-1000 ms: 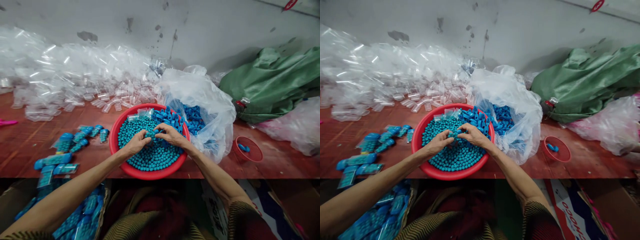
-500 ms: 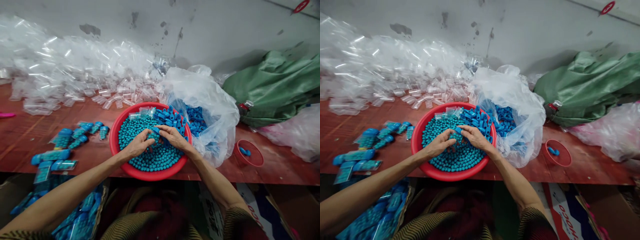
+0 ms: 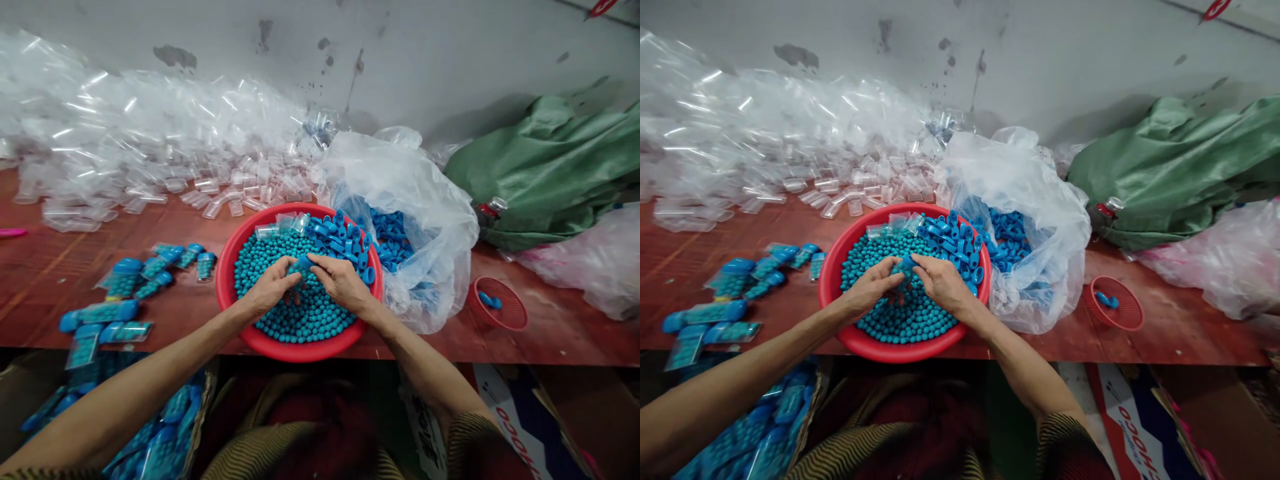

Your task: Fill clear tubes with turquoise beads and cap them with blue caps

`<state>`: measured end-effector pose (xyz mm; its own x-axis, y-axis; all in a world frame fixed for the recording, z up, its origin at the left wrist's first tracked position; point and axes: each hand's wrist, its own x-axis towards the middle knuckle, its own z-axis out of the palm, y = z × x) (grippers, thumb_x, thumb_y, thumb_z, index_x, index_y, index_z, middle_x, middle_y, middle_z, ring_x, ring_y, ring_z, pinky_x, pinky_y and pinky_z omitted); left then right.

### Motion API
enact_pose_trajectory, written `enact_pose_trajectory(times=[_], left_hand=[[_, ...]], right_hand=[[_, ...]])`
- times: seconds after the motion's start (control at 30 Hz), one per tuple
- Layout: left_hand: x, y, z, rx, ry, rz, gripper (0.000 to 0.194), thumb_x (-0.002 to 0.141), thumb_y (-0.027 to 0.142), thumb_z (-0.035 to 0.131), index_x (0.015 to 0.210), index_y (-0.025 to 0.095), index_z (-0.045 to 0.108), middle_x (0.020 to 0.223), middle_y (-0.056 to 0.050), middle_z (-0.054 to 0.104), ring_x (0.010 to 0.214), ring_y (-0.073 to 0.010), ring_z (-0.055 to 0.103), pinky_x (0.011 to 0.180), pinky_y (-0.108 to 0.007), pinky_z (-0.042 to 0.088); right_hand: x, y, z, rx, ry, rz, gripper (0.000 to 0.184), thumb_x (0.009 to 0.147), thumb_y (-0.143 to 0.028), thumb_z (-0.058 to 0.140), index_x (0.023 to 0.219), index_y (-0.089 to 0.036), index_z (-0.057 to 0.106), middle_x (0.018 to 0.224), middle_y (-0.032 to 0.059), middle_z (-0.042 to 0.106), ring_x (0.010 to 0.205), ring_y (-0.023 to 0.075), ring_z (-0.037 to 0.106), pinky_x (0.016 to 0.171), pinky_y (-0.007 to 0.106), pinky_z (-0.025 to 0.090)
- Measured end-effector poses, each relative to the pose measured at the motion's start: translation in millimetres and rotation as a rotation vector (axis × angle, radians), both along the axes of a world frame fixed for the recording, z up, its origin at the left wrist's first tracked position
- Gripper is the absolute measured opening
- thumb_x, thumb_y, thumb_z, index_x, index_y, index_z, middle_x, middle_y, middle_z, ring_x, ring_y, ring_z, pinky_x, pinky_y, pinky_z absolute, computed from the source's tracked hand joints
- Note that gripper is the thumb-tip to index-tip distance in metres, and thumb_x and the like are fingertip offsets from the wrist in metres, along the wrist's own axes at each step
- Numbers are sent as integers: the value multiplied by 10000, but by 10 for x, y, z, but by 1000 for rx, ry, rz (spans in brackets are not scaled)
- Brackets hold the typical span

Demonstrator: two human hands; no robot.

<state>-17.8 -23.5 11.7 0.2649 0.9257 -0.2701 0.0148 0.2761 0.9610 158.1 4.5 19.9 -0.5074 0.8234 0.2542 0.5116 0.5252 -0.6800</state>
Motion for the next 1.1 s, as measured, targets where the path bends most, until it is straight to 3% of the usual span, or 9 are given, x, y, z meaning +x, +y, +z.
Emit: enact_pose_trajectory(times=[0.2, 0.33, 0.43, 0.63, 0.73, 0.9, 1.1], left_hand=[[0, -24, -7, 27, -70, -21, 426, 757, 428, 584, 1051, 176, 406, 711, 29, 593, 435, -77, 528, 394, -193, 356], [24, -33, -46, 74, -38, -34, 514, 767, 408, 595, 1164, 156, 386, 713, 31, 584, 421, -67, 503, 398, -203, 375], [20, -45, -57, 90, -58, -45, 571, 778, 388, 594, 1244, 155, 361, 714, 31, 583, 421, -69, 510, 399, -203, 382], [13, -75, -69, 98, -99, -21, 617, 796, 368, 580, 1319, 162, 326, 680, 40, 559, 433, -73, 518, 411, -201, 392], [10, -87, -65, 96, -111, -15, 607, 797, 363, 574, 1318, 164, 334, 657, 45, 544, 430, -69, 505, 407, -192, 378], [31, -115, -3, 67, -102, 11, 518, 782, 355, 583, 1232, 166, 407, 624, 63, 492, 404, -47, 432, 370, -172, 325], [60, -156, -45, 142, -42, 35, 481, 810, 326, 540, 1258, 188, 434, 632, 60, 447, 430, -47, 370, 388, -186, 354]], right_hand=[[33, -53, -1, -130, 122, -63, 324, 885, -228, 479, 1159, -175, 644, 899, 46, 731, 694, 152, 656, 707, 299, 529], [27, -41, 27, -147, 140, -46, 306, 868, -223, 495, 1109, -178, 678, 871, 34, 725, 726, 153, 649, 709, 283, 512], [16, -28, 25, -238, 182, -1, 288, 867, -256, 499, 1063, -203, 703, 764, 3, 711, 640, 134, 629, 627, 248, 497], [-56, -80, -7, -335, 271, -97, 287, 857, -263, 501, 1031, -188, 717, 677, -6, 671, 548, 108, 578, 547, 216, 459], [-44, -64, 12, -320, 238, -52, 296, 861, -253, 490, 1046, -185, 710, 651, -10, 648, 554, 106, 561, 571, 218, 449], [66, 24, 71, -306, 137, 184, 290, 870, -223, 473, 1028, -180, 712, 563, -44, 524, 509, 78, 456, 518, 187, 368], [113, -9, 18, -92, 91, 260, 269, 905, -238, 444, 937, -133, 689, 614, -31, 484, 541, 71, 410, 535, 181, 342]])
